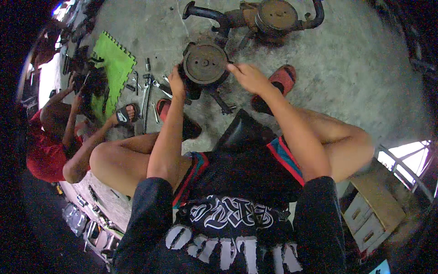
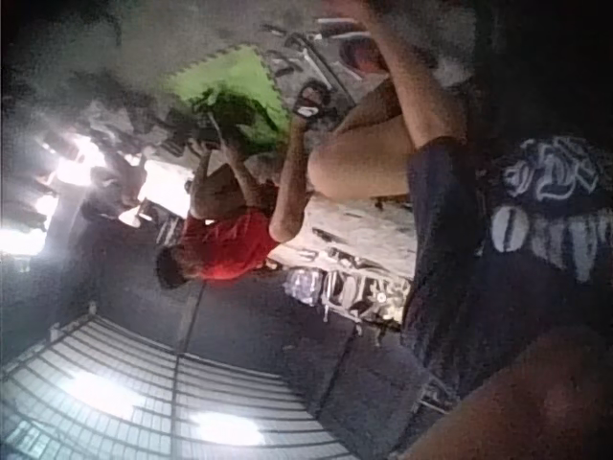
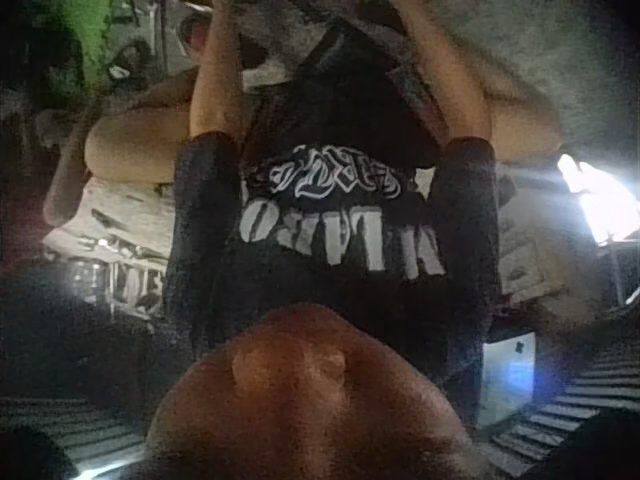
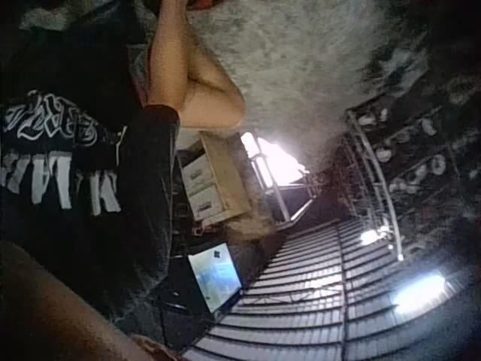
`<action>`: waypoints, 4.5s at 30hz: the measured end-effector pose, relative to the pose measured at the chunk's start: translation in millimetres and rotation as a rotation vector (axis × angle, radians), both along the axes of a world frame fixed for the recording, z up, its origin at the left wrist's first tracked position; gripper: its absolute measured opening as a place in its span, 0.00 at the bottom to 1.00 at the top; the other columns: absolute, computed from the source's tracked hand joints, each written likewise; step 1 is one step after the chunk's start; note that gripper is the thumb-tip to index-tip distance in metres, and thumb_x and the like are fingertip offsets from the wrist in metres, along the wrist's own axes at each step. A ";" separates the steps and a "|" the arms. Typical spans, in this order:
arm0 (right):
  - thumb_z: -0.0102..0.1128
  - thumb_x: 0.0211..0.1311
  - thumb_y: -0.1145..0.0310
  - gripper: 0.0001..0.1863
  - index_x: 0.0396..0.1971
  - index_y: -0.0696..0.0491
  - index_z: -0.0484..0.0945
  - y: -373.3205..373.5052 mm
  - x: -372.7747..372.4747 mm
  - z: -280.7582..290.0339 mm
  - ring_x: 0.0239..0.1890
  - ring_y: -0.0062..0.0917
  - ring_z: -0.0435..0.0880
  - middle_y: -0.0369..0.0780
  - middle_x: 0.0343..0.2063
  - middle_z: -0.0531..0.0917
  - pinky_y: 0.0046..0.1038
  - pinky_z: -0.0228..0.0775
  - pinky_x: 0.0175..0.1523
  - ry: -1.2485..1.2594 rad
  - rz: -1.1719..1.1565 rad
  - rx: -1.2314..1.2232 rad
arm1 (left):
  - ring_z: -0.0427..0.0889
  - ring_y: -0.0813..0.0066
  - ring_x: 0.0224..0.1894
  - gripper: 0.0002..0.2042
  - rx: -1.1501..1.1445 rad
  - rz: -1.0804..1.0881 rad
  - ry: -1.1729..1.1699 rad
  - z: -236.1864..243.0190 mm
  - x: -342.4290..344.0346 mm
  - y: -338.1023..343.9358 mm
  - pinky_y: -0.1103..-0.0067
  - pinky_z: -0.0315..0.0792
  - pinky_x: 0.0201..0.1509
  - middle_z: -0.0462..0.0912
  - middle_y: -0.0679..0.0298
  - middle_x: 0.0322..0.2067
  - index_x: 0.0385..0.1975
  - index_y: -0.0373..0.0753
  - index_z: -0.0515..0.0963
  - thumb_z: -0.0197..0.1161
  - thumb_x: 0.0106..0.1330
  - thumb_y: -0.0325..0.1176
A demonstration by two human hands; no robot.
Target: Repair or clean mechanical components using a flathead screwdriver and other tools in a workshop.
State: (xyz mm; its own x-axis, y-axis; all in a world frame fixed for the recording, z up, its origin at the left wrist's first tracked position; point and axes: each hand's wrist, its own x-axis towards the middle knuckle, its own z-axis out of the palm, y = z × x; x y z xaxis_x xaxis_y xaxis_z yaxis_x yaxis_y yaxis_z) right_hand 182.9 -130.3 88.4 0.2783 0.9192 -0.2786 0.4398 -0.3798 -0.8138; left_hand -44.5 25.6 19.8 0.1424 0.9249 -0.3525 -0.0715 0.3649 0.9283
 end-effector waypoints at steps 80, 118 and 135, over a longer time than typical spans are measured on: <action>0.49 0.71 0.46 0.30 0.43 0.62 0.81 -101.9 81.4 -92.4 0.51 0.54 0.79 0.60 0.44 0.81 0.48 0.69 0.56 -0.395 0.118 -0.489 | 0.81 0.64 0.32 0.18 0.212 -0.055 0.641 -48.4 -85.4 -12.5 0.70 0.73 0.40 0.84 0.54 0.29 0.39 0.29 0.81 0.61 0.70 0.43; 0.56 0.64 0.40 0.34 0.39 0.64 0.78 -72.0 67.3 -35.9 0.38 0.55 0.81 0.56 0.31 0.83 0.48 0.73 0.44 -0.530 -0.035 -0.210 | 0.83 0.60 0.42 0.48 -0.652 0.039 -0.416 -88.2 -29.8 -71.1 0.62 0.82 0.45 0.81 0.55 0.47 0.59 0.38 0.71 0.51 0.54 0.79; 0.77 0.52 0.56 0.27 0.43 0.60 0.79 31.1 -41.2 -55.9 0.41 0.26 0.82 0.42 0.37 0.85 0.29 0.72 0.49 0.079 -0.440 0.094 | 0.83 0.64 0.37 0.36 -0.587 0.328 -0.124 -113.1 -28.7 -61.6 0.68 0.76 0.38 0.84 0.58 0.34 0.51 0.39 0.77 0.49 0.63 0.70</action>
State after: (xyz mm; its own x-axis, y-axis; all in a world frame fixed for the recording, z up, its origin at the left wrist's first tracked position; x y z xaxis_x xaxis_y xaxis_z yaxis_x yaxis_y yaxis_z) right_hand 141.7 -99.2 32.5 0.6292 0.7406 -0.2358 0.1881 -0.4395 -0.8783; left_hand -73.2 -36.0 -93.2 -0.0413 0.5879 -0.8079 -0.3576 0.7463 0.5614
